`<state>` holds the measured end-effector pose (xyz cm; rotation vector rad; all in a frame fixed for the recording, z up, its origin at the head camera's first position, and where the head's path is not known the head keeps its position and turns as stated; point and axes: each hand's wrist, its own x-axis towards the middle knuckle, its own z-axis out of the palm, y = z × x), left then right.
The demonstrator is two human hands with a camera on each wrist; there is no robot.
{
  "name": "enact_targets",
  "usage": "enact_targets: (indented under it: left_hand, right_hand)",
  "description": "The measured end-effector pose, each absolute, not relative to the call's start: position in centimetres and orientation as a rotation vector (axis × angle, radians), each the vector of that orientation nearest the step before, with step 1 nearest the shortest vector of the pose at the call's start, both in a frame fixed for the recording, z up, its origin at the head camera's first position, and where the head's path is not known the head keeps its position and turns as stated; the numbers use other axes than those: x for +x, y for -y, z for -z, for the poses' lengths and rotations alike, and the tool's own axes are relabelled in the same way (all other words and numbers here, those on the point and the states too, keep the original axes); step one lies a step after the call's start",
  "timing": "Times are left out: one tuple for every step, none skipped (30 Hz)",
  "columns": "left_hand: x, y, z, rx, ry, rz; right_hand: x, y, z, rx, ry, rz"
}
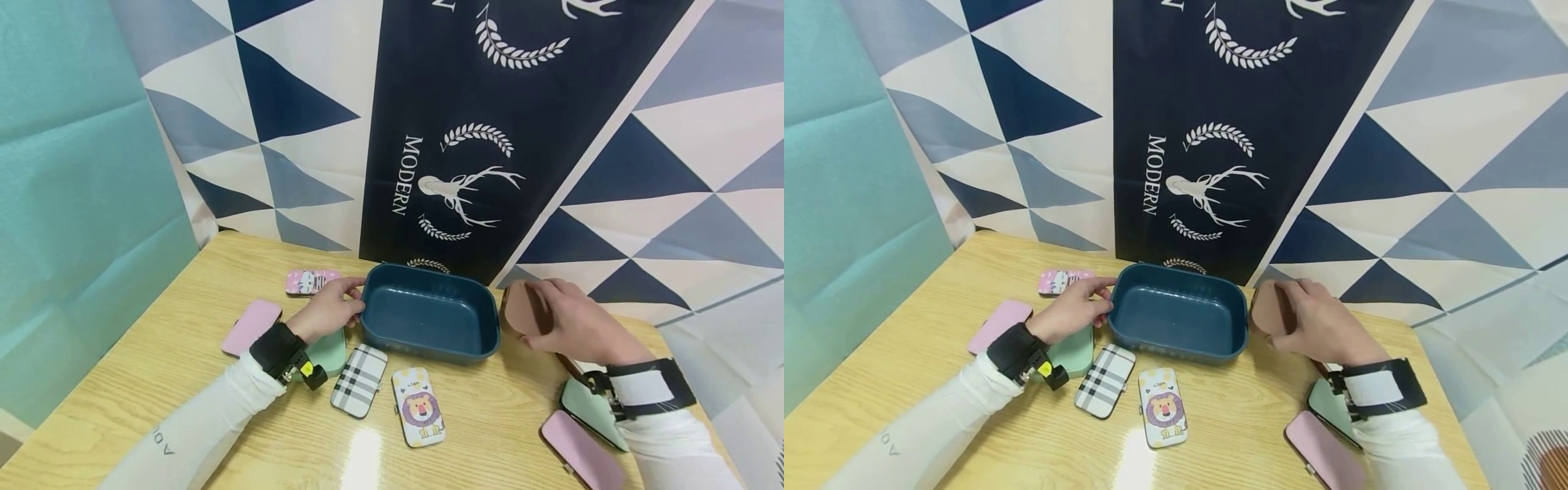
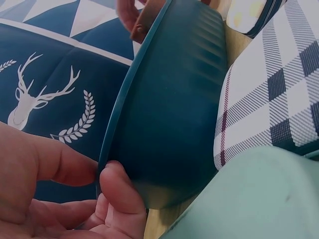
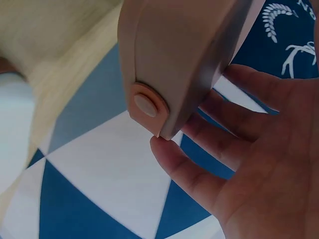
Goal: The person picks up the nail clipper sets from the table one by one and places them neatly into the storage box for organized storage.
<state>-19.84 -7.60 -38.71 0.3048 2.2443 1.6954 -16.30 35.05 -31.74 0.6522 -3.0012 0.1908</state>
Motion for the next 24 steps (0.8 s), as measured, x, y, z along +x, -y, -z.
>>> enact_targets:
  left_hand:
    - [-19.9,7.6,38.7,0.306,-2.245,-1.695]
    - [-19.9,7.6,38.7,0.308,-2.246,-1.695]
    - [-19.9,7.6,38.7,0.309,-2.247,-1.694]
    - [-19.9,7.6,38.8,0.309,-2.247,-1.694]
    - [-19.9,7.6,38.8,0.309,-2.247,-1.695]
    - [-19.9,7.6,38.8,0.31,-2.245,-1.697]
    - [-19.9,7.6,38.8,0.31,-2.244,-1.699]
    - [-19.9,7.6,38.8,0.311,-2.243,-1.7]
    - [-19.9,7.6,38.8,0.313,-2.241,-1.702]
    - [-19.9,7.6,38.8,0.317,-2.239,-1.706]
    - [-19.9,7.6,38.8,0.321,-2.238,-1.707]
    - [-19.9,7.6,38.9,0.325,-2.236,-1.711]
    - [-19.9,7.5,38.9,0.328,-2.236,-1.712]
    - [-19.9,7.5,38.9,0.329,-2.236,-1.714]
    - [-20.0,7.5,38.9,0.33,-2.235,-1.715]
    - [-20.0,7.5,39.0,0.331,-2.235,-1.717]
    - [-20.0,7.5,39.0,0.33,-2.234,-1.718]
    - [-20.0,7.5,39.0,0.329,-2.234,-1.72]
    - [-20.0,7.5,39.0,0.328,-2.234,-1.72]
    - [-20.0,7.5,39.0,0.326,-2.234,-1.72]
    - [-19.9,7.6,39.0,0.326,-2.233,-1.721]
    - [-19.9,7.6,39.0,0.325,-2.232,-1.721]
    - [-19.9,7.6,39.0,0.323,-2.231,-1.721]
    - [-19.9,7.6,39.0,0.323,-2.231,-1.72]
  right_hand:
    - [-16.4,-34.8,31.6,0.658,2.997,-0.194]
    - [-16.5,-34.5,31.4,0.664,2.992,-0.196]
    - [-16.6,-34.2,31.2,0.672,2.988,-0.197]
    - [-16.7,-33.9,31.0,0.682,2.982,-0.199]
    - [-16.8,-33.6,30.9,0.694,2.977,-0.201]
    - [-16.9,-33.3,30.7,0.706,2.976,-0.206]
    - [-17.0,-33.0,30.6,0.718,2.976,-0.213]
    - [-17.1,-32.6,30.5,0.727,2.979,-0.215]
    - [-17.2,-32.3,30.4,0.734,2.982,-0.216]
    - [-17.3,-32.0,30.3,0.744,2.98,-0.217]
    - [-17.4,-31.7,30.3,0.752,2.98,-0.215]
    - [-17.4,-31.5,30.3,0.757,2.978,-0.212]
    - [-17.5,-31.2,30.3,0.763,2.973,-0.207]
    - [-17.6,-30.8,30.3,0.77,2.972,-0.203]
    - [-17.8,-30.5,30.3,0.777,2.972,-0.202]
    - [-17.9,-30.2,30.3,0.784,2.971,-0.203]
    - [-18.0,-29.8,30.3,0.788,2.974,-0.203]
    - [-18.1,-29.5,30.3,0.792,2.979,-0.206]
    - [-18.3,-29.1,30.4,0.795,2.986,-0.202]
    - [-18.4,-28.8,30.4,0.799,2.993,-0.195]
    - [-18.6,-28.4,30.5,0.804,2.997,-0.185]
    - [-18.7,-28.1,30.6,0.808,3.002,-0.178]
    - [-18.8,-27.8,30.7,0.813,3.005,-0.171]
    - [-19.0,-27.5,30.8,0.819,3.006,-0.166]
